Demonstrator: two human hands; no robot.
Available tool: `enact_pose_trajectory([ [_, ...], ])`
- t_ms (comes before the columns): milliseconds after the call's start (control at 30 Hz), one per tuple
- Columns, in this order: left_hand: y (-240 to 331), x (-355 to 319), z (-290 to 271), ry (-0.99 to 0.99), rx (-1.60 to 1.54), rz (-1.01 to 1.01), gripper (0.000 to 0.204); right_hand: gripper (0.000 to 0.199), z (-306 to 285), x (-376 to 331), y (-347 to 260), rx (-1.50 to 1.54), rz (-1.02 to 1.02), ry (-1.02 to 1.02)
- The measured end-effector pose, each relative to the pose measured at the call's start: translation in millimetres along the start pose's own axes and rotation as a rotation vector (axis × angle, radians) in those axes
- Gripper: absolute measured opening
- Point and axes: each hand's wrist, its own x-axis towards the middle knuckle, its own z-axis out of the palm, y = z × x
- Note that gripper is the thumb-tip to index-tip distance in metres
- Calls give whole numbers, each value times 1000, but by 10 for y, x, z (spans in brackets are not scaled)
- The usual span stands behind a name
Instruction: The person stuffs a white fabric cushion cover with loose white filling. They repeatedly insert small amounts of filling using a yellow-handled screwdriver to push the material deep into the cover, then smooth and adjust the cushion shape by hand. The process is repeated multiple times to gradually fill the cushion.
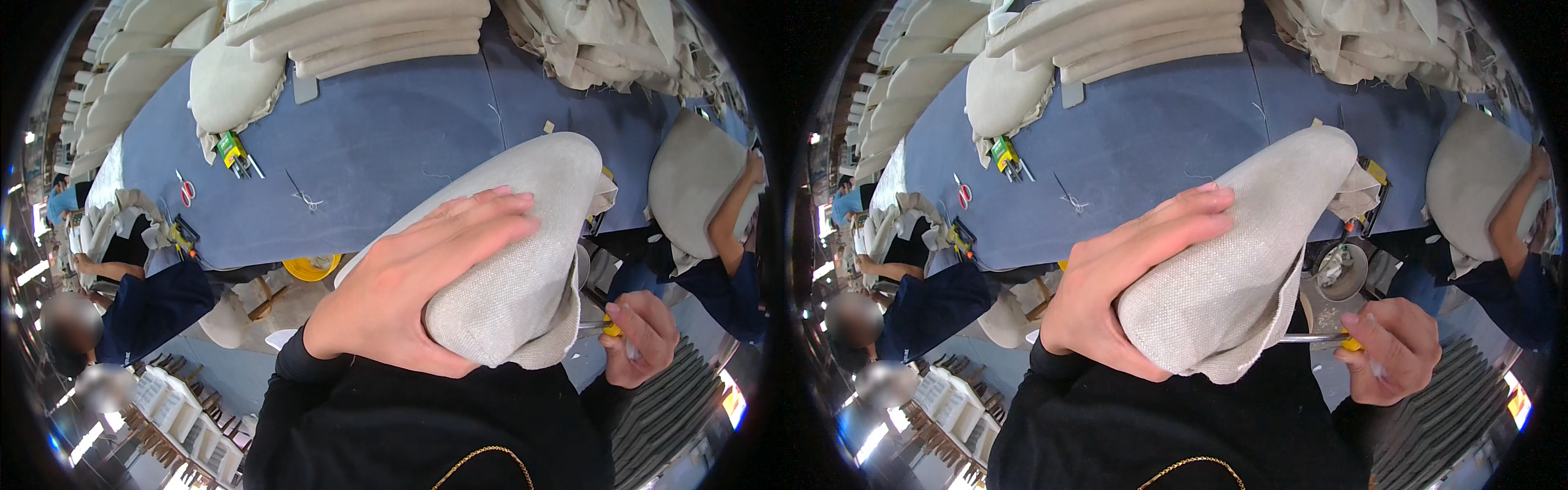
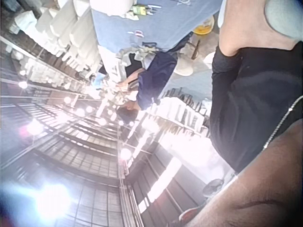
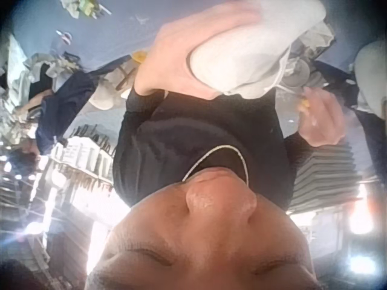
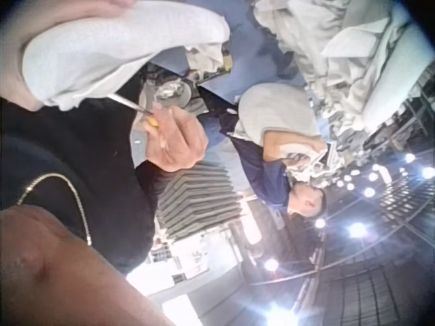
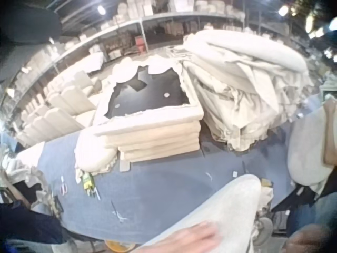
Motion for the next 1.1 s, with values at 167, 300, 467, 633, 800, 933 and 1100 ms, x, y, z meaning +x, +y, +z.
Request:
enact_pose_trajectory([
  [167, -259, -105, 146, 136, -204, 174, 71, 31, 60, -149, 196, 90, 60, 52],
  [300, -309, -20, 171, 181, -239, 278, 61, 31, 93, -99, 223, 95, 87, 54],
  [467, -384, 78, 115, 142, -222, 369, 59, 29, 138, -103, 274, 145, 137, 52],
  [633, -534, 236, 32, -6, -386, 431, 60, 35, 173, -349, 749, 250, 281, 3],
  [800, -674, 477, -7, -95, -493, 484, 67, 50, 503, -891, 1204, 440, 487, 175],
  [933, -682, 728, -15, -171, -498, 480, 68, 55, 687, -700, 1038, 688, 554, 451],
  [1100, -571, 924, 194, -212, -501, 397, 69, 49, 755, -63, 712, 667, 506, 697],
])
